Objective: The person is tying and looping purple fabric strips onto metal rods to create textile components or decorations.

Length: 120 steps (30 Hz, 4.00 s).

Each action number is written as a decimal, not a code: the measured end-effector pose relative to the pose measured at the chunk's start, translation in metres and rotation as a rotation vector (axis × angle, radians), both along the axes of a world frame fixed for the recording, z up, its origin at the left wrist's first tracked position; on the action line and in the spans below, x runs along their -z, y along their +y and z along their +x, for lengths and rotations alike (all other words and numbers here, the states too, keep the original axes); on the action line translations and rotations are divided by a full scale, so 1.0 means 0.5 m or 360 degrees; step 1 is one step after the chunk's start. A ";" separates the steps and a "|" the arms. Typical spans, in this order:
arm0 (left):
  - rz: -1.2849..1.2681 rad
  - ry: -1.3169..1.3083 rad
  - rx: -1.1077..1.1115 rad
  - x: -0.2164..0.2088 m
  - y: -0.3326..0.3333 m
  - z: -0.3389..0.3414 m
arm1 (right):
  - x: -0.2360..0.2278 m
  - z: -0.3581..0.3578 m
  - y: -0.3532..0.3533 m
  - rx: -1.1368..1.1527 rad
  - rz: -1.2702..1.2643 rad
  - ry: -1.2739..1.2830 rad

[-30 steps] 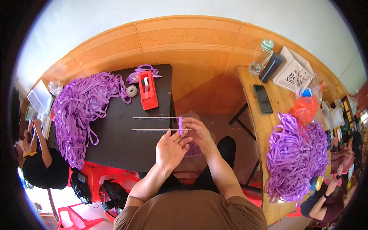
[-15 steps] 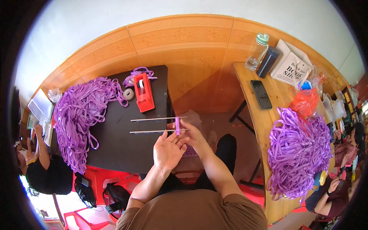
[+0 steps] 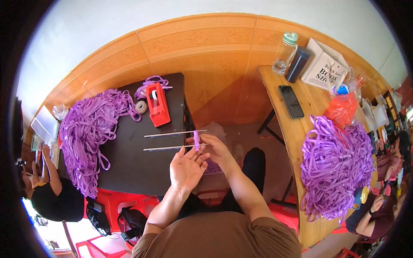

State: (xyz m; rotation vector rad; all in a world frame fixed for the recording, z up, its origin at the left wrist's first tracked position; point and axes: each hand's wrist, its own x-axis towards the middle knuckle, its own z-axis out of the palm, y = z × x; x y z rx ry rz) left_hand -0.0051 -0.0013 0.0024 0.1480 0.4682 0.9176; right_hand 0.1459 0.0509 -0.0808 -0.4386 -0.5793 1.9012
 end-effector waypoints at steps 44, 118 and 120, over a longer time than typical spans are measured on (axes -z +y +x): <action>0.0008 -0.0038 -0.0027 0.011 0.001 0.001 | 0.088 -0.087 -0.018 0.0420 0.0120 0.0068; 0.0106 -0.0010 -0.0046 0.009 0.000 0.003 | 0.024 -0.071 -0.003 0.0016 0.0304 0.0735; 0.0096 0.0001 -0.0040 0.007 -0.001 0.004 | 0.030 -0.069 0.003 0.0004 0.0287 0.0765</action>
